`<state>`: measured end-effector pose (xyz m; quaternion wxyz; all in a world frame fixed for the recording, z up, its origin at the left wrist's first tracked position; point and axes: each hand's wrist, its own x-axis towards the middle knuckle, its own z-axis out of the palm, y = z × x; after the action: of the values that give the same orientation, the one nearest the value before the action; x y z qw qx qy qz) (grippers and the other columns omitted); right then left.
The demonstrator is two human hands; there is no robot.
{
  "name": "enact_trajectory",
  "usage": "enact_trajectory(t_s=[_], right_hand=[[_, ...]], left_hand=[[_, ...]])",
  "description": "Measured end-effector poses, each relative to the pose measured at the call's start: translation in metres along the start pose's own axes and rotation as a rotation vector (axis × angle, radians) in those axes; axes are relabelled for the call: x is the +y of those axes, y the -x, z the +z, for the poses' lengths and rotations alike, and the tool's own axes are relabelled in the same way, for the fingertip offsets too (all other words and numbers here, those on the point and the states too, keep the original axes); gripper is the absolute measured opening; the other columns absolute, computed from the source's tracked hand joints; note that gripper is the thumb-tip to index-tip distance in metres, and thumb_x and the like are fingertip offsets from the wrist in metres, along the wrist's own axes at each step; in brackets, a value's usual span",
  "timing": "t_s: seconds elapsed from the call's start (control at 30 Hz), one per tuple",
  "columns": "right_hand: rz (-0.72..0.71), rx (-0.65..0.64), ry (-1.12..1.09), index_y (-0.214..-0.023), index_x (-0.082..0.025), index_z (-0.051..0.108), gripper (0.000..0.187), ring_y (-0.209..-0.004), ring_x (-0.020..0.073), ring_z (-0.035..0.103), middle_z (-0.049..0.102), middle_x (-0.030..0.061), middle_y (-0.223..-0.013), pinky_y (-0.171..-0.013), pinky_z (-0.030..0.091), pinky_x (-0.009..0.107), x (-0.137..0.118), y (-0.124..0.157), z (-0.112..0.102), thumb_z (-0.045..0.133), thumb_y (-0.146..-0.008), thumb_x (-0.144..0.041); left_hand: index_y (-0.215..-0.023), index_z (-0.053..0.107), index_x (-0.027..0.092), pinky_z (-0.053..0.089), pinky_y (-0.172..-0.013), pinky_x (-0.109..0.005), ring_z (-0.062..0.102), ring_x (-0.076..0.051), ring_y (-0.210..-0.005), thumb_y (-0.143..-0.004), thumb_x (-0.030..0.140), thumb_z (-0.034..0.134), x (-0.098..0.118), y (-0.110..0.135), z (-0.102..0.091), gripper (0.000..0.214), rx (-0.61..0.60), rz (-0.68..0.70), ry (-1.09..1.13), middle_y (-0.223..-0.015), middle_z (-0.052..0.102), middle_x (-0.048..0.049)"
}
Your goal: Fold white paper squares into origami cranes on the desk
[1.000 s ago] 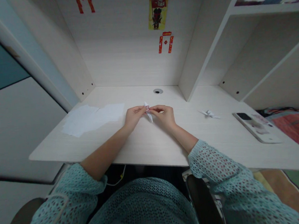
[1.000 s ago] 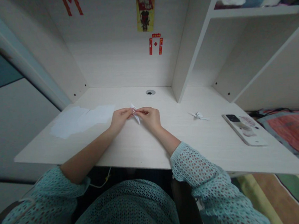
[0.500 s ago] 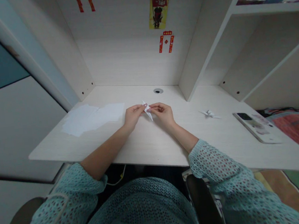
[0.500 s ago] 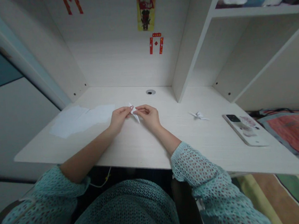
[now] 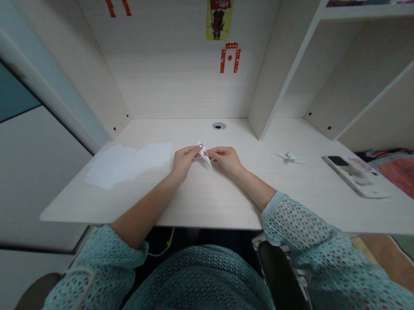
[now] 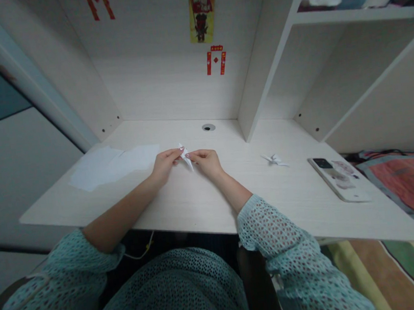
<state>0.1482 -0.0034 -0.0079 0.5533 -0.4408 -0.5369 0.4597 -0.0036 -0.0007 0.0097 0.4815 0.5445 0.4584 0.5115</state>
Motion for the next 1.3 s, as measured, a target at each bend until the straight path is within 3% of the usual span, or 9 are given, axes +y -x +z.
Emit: enact_trajectory(t_s=[0.33,0.5,0.77,0.9,1.07,1.17,1.3], right_hand=[[0.047,-0.096,-0.027,-0.071,-0.017,0.07,0.034,-0.056,0.0105,0.05,0.065,0.002,-0.066,-0.053,0.037,0.024,0.0,0.004,0.004,0.072,-0.06,-0.049],[0.062,-0.055,0.035,-0.067,-0.016,0.071,0.035,-0.052,0.009,0.044,0.063,0.001,-0.06,-0.051,0.032,0.024,0.004,0.005,0.004,0.074,-0.057,-0.05],[0.068,-0.061,0.029,-0.067,-0.015,0.07,0.037,-0.048,0.0079,0.043,0.063,0.0011,-0.058,-0.048,0.03,0.024,0.002,0.005,0.005,0.076,-0.054,-0.05],[-0.009,-0.041,0.056,-0.066,-0.015,0.067,0.037,-0.049,0.0095,0.048,0.063,0.0018,-0.059,-0.049,0.035,0.024,0.002,0.006,0.009,0.073,-0.059,-0.051],[-0.136,-0.012,0.114,-0.083,-0.017,0.069,0.033,-0.061,0.0141,0.059,0.068,0.0043,-0.072,-0.06,0.046,0.027,0.003,0.008,0.011,0.068,-0.068,-0.047],[-0.306,0.091,0.325,-0.093,-0.021,0.071,0.028,-0.069,0.0158,0.058,0.068,0.0049,-0.082,-0.068,0.046,0.029,0.0,0.011,0.007,0.06,-0.078,-0.043],[-0.566,0.166,0.618,-0.102,-0.026,0.07,0.024,-0.078,0.0185,0.055,0.062,0.0047,-0.081,-0.074,0.044,0.033,-0.001,0.011,-0.003,0.054,-0.085,-0.031]], left_hand=[[-0.074,0.072,0.016,0.039,-0.064,-0.026,0.056,-0.015,-0.07,-0.066,0.046,0.07,-0.001,0.002,0.003,0.031,0.06,0.058,-0.004,-0.073,0.067,-0.0043],[-0.07,0.072,0.015,0.043,-0.075,-0.029,0.059,-0.017,-0.075,-0.062,0.044,0.073,-0.002,0.003,0.005,0.03,0.025,0.125,0.058,-0.075,0.069,-0.005],[-0.073,0.072,0.015,0.042,-0.074,-0.028,0.057,-0.016,-0.073,-0.064,0.045,0.072,-0.006,0.003,0.006,0.031,0.026,0.085,0.06,-0.074,0.068,-0.0042],[-0.07,0.068,0.016,0.041,-0.07,-0.027,0.056,-0.016,-0.075,-0.069,0.046,0.067,-0.002,0.005,0.006,0.03,0.039,0.043,0.004,-0.072,0.065,-0.0031],[-0.067,0.059,0.018,0.039,-0.069,-0.025,0.054,-0.014,-0.075,-0.074,0.048,0.061,0.0,0.001,0.005,0.031,-0.002,0.079,0.03,-0.073,0.062,-0.0009],[-0.073,0.062,0.019,0.038,-0.067,-0.024,0.055,-0.013,-0.077,-0.074,0.051,0.06,-0.002,0.0,0.004,0.033,-0.016,0.025,0.032,-0.08,0.064,-0.0024],[-0.08,0.066,0.017,0.039,-0.066,-0.025,0.059,-0.015,-0.079,-0.071,0.06,0.06,-0.006,-0.001,0.004,0.045,-0.056,-0.092,0.077,-0.09,0.067,-0.008]])
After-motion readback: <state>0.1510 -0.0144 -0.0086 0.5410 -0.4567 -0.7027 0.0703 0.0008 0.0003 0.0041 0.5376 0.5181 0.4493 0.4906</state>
